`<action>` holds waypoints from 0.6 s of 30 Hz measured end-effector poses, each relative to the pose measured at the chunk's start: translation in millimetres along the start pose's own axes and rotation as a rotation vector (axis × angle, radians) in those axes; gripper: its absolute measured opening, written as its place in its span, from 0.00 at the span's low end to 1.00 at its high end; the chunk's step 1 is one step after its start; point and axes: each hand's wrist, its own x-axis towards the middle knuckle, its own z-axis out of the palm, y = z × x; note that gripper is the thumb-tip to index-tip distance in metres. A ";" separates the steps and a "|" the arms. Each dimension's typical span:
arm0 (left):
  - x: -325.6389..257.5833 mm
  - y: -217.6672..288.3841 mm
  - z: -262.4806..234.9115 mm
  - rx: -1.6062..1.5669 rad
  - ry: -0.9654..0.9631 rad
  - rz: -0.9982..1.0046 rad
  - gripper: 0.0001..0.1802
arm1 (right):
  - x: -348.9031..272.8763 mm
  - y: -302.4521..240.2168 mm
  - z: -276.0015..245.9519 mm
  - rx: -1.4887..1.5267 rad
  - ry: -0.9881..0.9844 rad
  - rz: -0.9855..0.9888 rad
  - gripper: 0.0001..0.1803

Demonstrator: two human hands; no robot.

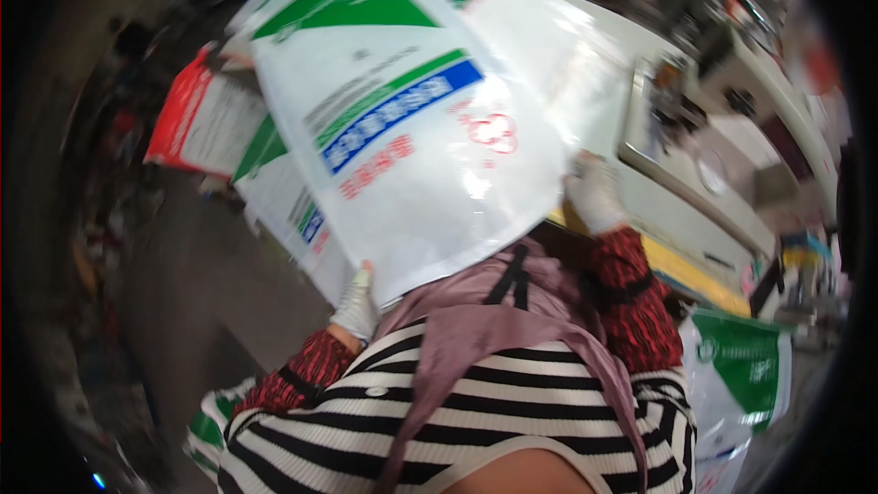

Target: The person is sewing and assembling industrial-sized plastic bags using a sewing machine.

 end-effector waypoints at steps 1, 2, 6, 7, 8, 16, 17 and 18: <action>-6.3 -1.9 -2.0 -0.016 0.108 0.045 0.28 | -4.4 -2.1 -3.0 -0.001 0.060 -0.047 0.16; -11.0 -3.9 -4.4 0.156 0.032 0.108 0.28 | -8.5 -4.3 -4.4 0.089 0.035 0.046 0.17; -19.1 4.7 -32.9 0.392 0.138 0.120 0.29 | -21.9 -7.5 -7.3 0.078 -0.104 -0.010 0.19; -20.5 7.6 -46.3 0.432 0.181 0.129 0.29 | -26.4 -12.2 -4.4 0.275 -0.170 -0.073 0.18; -23.1 11.7 -63.4 0.736 0.302 0.355 0.28 | -31.4 -20.9 1.6 0.269 -0.148 -0.188 0.15; -75.8 -10.2 -224.3 1.167 1.041 0.382 0.32 | -52.7 -159.8 99.0 0.480 -0.401 -0.659 0.14; -82.0 -16.6 -232.7 1.088 1.069 0.307 0.32 | -56.3 -166.3 114.9 0.555 -0.360 -0.732 0.12; -82.4 -19.8 -237.6 0.986 1.117 0.135 0.31 | -55.8 -168.2 132.2 0.741 -0.588 -0.471 0.09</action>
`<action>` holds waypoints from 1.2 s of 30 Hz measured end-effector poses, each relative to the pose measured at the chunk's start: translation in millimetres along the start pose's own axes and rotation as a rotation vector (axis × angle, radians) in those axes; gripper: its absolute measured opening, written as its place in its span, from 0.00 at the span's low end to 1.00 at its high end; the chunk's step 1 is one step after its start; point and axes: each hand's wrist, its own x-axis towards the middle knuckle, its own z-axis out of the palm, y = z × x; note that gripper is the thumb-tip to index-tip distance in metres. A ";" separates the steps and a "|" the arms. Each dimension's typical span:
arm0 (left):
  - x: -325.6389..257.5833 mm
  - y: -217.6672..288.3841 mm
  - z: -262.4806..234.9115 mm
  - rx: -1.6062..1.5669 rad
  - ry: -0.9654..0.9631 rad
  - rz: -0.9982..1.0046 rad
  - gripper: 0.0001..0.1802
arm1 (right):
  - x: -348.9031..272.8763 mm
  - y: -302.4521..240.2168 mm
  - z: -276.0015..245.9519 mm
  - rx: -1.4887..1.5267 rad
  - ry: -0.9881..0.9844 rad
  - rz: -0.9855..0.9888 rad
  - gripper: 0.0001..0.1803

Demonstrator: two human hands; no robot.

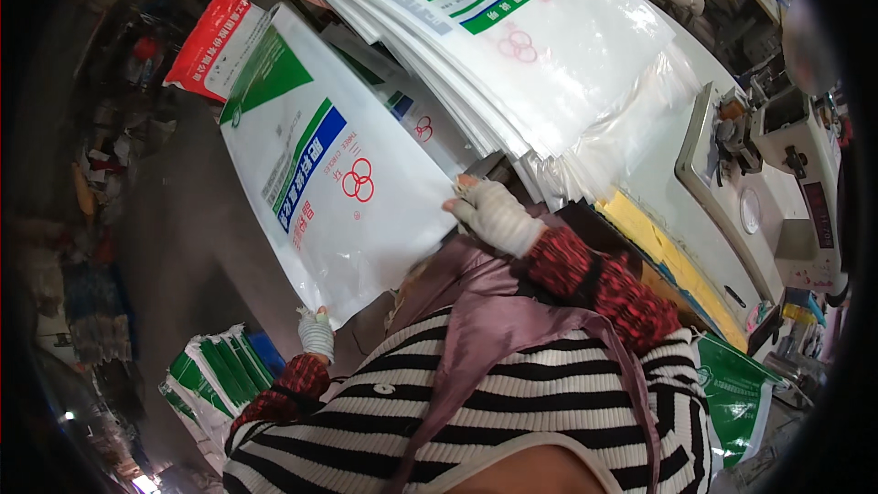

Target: The person is sewing and assembling industrial-sized plastic bags using a sewing machine.

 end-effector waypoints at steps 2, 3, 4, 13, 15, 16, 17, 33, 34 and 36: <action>-0.3 2.8 3.5 -0.033 0.013 0.043 0.31 | 28.9 32.2 16.8 0.312 0.020 0.200 0.05; -0.7 10.5 5.8 -0.051 0.067 0.020 0.31 | 39.7 52.6 13.7 0.299 -0.025 0.292 0.19; -0.2 21.9 8.8 -0.039 0.020 0.009 0.31 | 53.4 72.8 13.2 0.107 0.043 0.362 0.18; -20.9 88.0 71.1 -0.511 -0.264 -0.054 0.24 | 35.9 174.1 -35.1 -0.933 0.040 0.095 0.14; -20.9 77.3 80.4 -0.506 -0.410 -0.065 0.26 | 30.8 163.6 -40.7 -0.942 0.071 0.111 0.14; -17.5 69.8 81.4 -0.421 -0.372 0.056 0.27 | 27.8 155.6 -43.2 -0.947 0.087 0.123 0.14; -11.9 62.3 82.8 -0.391 -0.340 0.059 0.27 | 20.5 146.9 -46.6 -0.944 0.097 0.142 0.14; -28.3 26.9 97.1 -0.038 -0.333 0.073 0.27 | -10.2 123.9 -56.5 -1.055 0.401 0.179 0.15; -28.8 23.0 98.8 -0.189 -0.381 0.040 0.33 | -12.4 121.2 -57.8 -1.063 0.406 0.172 0.15; -24.9 13.4 110.8 -0.084 -0.231 0.228 0.28 | -14.3 116.2 -59.8 -1.086 0.401 0.157 0.15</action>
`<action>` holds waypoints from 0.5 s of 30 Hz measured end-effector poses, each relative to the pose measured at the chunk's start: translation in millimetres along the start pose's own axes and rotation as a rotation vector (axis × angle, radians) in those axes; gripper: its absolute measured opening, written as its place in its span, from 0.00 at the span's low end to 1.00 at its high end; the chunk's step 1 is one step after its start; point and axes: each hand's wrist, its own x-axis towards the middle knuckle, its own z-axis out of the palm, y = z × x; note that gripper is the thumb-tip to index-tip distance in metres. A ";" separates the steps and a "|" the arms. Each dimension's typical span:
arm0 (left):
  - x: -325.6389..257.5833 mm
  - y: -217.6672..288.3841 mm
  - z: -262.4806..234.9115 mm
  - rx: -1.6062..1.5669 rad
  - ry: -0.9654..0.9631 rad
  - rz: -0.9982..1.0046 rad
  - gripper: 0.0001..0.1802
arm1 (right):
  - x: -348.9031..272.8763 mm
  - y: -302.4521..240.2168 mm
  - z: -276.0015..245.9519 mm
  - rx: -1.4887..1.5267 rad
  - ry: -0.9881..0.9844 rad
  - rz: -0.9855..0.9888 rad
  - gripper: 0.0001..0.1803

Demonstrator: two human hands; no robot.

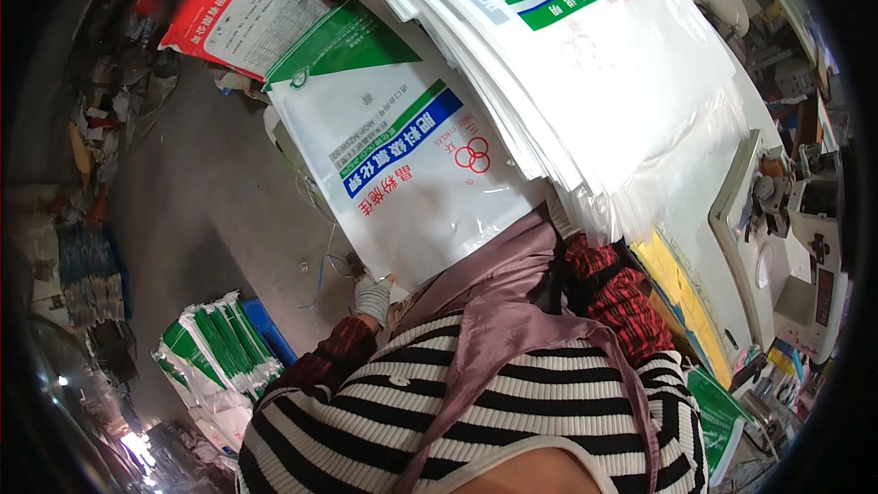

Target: The person is sewing and assembling industrial-sized plastic bags using a sewing machine.

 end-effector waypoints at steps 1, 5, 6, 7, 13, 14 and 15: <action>3.6 -7.0 5.7 0.154 0.110 0.155 0.24 | 0.1 -0.3 -2.9 -0.003 -0.007 -0.019 0.15; 26.8 -29.1 19.6 0.013 -0.001 -0.119 0.26 | 6.4 -2.5 -14.8 -0.019 -0.070 -0.122 0.16; 31.7 -31.4 19.3 0.008 0.005 -0.067 0.26 | 9.2 -3.3 -17.6 -0.026 -0.084 -0.145 0.16; 35.6 -31.8 16.6 0.004 -0.034 -0.106 0.27 | 13.1 -5.2 -19.1 -0.033 -0.095 -0.174 0.16; 42.5 30.3 -40.0 0.473 -0.044 -0.128 0.36 | 4.7 -6.1 -19.4 -0.050 -0.150 -0.350 0.17; 41.8 55.7 -50.2 0.658 0.095 0.056 0.42 | -7.0 -3.4 -20.1 -0.042 -0.351 -0.253 0.17; 39.7 84.6 -63.7 0.774 0.211 0.033 0.45 | -19.7 0.0 -22.2 -0.040 -0.497 -0.186 0.18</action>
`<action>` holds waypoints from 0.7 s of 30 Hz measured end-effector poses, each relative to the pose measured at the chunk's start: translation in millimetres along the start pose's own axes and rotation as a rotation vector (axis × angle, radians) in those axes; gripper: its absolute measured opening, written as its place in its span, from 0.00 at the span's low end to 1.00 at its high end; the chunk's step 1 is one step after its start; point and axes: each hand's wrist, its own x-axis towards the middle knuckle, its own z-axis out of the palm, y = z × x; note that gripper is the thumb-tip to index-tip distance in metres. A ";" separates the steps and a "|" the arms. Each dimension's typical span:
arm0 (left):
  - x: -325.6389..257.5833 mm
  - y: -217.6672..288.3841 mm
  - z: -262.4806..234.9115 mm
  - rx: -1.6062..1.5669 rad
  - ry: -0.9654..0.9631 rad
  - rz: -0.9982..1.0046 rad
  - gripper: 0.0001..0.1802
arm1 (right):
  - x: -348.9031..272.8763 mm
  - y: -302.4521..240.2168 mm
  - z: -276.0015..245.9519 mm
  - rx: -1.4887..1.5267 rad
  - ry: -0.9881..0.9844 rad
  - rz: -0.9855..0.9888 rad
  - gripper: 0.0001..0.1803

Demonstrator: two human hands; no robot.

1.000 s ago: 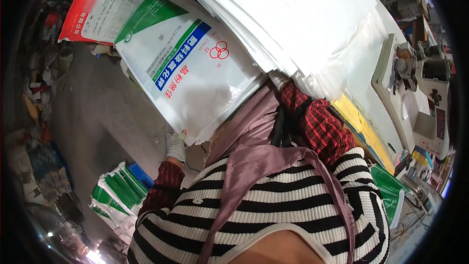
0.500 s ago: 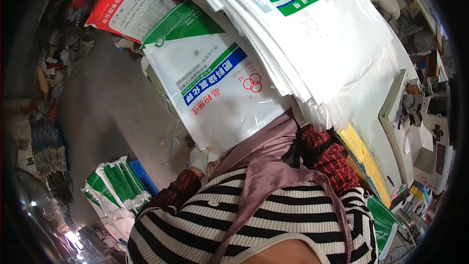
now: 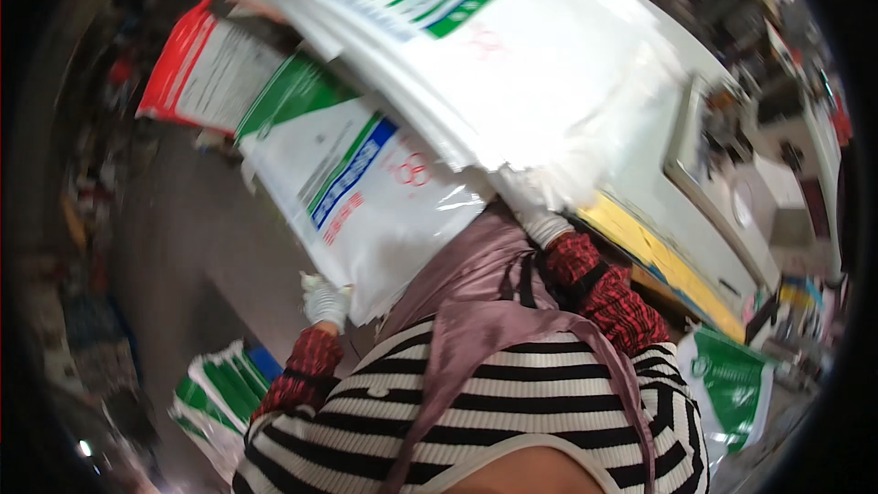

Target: The person is sewing and assembling industrial-sized plastic bags using a sewing machine.

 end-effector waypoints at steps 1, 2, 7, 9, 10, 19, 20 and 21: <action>7.4 22.4 -26.8 0.039 0.128 0.073 0.43 | -11.4 3.3 2.4 0.065 -0.310 0.061 0.19; 18.1 43.0 -62.4 -0.171 0.108 0.167 0.40 | -27.1 7.4 3.0 -0.052 -0.298 0.037 0.22; 22.5 226.9 -179.2 -0.899 0.271 0.974 0.23 | -79.5 20.0 -38.6 0.716 0.139 0.014 0.23; -12.0 312.6 -187.6 -0.794 0.152 1.210 0.17 | -89.2 24.5 -66.5 0.965 0.072 -0.002 0.20; -38.6 346.3 -182.1 -0.795 0.049 1.299 0.13 | -93.9 29.3 -79.1 1.135 0.030 -0.034 0.18; -103.2 529.7 -102.5 -0.228 0.177 1.426 0.15 | -80.0 106.1 -104.0 1.809 0.753 0.421 0.10; -95.7 530.5 -98.6 -0.209 0.062 1.344 0.15 | -76.0 109.9 -104.3 1.810 0.750 0.444 0.11; -89.2 527.1 -96.2 -0.263 0.093 1.387 0.12 | -68.1 113.8 -106.3 1.727 0.783 0.468 0.13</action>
